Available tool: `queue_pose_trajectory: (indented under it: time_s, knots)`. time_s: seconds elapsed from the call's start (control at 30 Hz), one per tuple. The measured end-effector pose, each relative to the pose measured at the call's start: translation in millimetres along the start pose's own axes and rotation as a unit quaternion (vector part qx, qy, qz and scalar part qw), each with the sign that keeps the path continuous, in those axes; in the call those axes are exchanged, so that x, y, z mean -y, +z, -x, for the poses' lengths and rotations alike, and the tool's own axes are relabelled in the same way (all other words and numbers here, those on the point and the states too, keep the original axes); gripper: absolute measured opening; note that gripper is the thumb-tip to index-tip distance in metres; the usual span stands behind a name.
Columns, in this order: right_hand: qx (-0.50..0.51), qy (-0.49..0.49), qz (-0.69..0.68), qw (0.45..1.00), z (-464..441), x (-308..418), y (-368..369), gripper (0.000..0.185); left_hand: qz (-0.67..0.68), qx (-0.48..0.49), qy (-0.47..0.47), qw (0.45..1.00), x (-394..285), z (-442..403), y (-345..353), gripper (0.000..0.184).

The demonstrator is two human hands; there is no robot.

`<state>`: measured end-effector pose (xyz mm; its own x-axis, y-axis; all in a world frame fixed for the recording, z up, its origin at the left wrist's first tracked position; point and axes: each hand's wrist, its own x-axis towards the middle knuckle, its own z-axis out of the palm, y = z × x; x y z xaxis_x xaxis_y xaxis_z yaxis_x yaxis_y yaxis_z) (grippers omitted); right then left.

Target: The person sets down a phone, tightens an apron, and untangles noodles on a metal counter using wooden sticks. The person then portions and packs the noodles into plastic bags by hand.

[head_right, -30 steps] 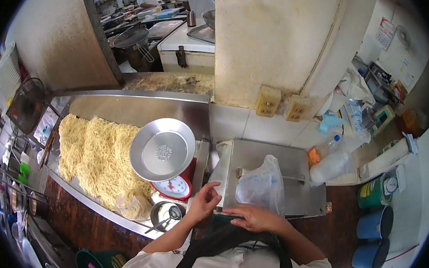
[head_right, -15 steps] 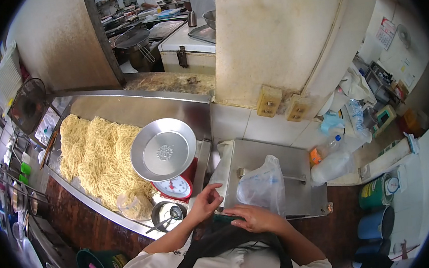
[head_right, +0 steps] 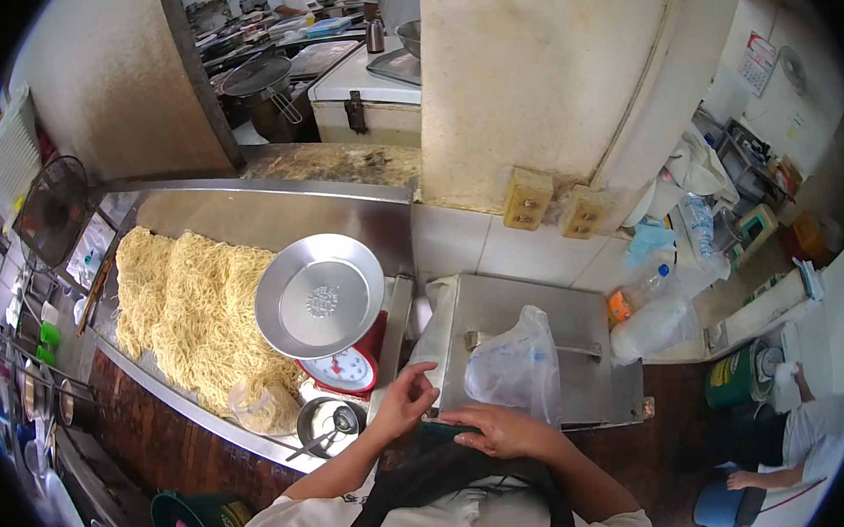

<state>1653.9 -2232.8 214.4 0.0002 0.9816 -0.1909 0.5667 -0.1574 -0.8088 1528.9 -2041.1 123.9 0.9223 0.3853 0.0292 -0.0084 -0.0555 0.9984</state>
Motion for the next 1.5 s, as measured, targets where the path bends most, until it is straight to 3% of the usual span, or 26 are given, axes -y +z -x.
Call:
queue_pose_trajectory:
  time_s: [1.5]
  knots:
    - [-0.023,-0.018,0.019,0.999,4.9,-0.8,0.8,0.043,-0.001,0.030,-0.004,1.000,-1.2,-3.8,14.4,0.044]
